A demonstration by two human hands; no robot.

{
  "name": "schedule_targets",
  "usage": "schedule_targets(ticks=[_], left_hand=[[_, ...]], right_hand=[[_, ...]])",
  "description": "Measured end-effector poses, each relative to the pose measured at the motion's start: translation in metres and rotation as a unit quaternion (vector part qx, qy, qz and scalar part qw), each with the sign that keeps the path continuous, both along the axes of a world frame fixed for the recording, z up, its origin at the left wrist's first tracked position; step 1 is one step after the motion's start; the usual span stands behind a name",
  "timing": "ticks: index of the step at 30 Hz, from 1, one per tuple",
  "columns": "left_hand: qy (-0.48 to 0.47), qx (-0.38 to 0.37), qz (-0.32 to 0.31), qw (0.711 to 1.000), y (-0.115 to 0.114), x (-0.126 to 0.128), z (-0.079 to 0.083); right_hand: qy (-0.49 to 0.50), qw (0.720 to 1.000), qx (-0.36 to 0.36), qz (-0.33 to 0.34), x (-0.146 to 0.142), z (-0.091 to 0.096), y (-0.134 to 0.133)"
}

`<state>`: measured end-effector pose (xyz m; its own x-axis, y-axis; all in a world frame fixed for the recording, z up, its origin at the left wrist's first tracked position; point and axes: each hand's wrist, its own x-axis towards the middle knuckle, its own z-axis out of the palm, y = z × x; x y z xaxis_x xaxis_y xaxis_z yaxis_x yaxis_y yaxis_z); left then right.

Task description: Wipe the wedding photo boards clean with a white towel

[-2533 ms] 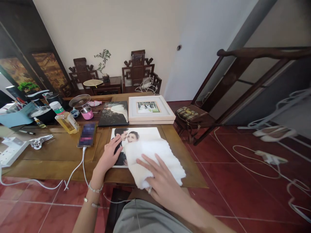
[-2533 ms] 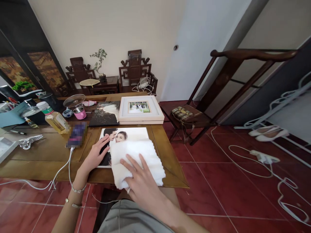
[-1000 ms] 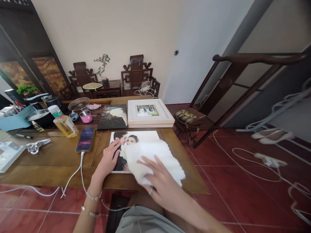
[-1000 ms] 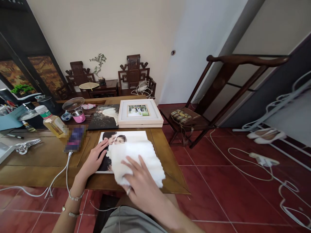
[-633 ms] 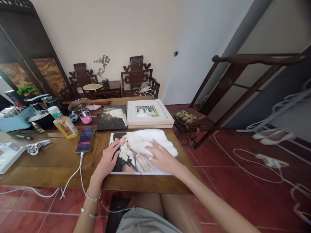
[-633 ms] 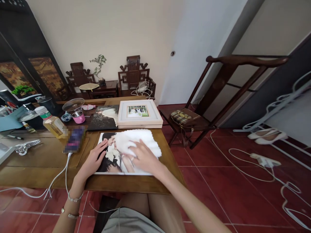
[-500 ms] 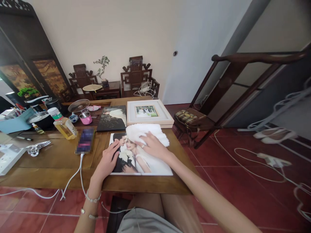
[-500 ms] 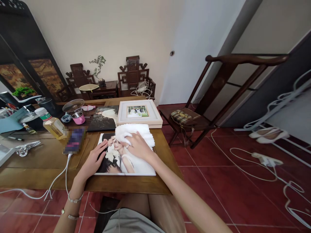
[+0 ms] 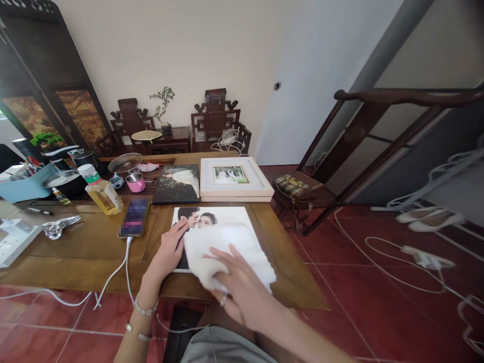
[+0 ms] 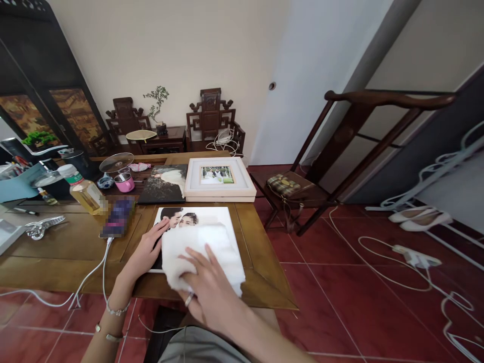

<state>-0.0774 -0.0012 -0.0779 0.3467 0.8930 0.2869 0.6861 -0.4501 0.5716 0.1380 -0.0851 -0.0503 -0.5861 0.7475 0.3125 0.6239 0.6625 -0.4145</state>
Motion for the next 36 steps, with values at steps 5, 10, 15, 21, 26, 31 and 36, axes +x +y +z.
schedule_targets(ticks=[5,10,15,21,26,31,36], left_hand=[[0.007,-0.008,0.003,1.000,0.000,0.001,0.000],[-0.059,0.015,0.013,0.998,-0.003,0.000,0.005],[-0.142,0.034,0.053,0.988,-0.008,0.000,0.013],[-0.091,-0.003,0.039,0.995,-0.008,0.002,0.008],[-0.002,-0.009,0.011,1.000,-0.006,0.004,0.004],[0.006,0.005,0.006,1.000,-0.005,0.002,0.001],[0.012,0.013,0.014,1.000,-0.004,0.001,0.000]], right_hand=[[-0.023,0.997,0.000,-0.068,0.003,0.004,0.069],[-0.048,0.995,0.002,-0.087,-0.022,0.003,0.088],[-0.043,0.998,-0.009,0.049,-0.031,-0.001,0.037],[-0.003,0.996,-0.020,0.084,0.004,0.007,0.001],[0.001,0.998,-0.019,-0.054,0.017,0.010,0.041],[0.035,0.993,-0.042,-0.103,-0.015,0.014,0.100],[0.056,0.996,-0.043,-0.052,-0.056,0.019,0.125]])
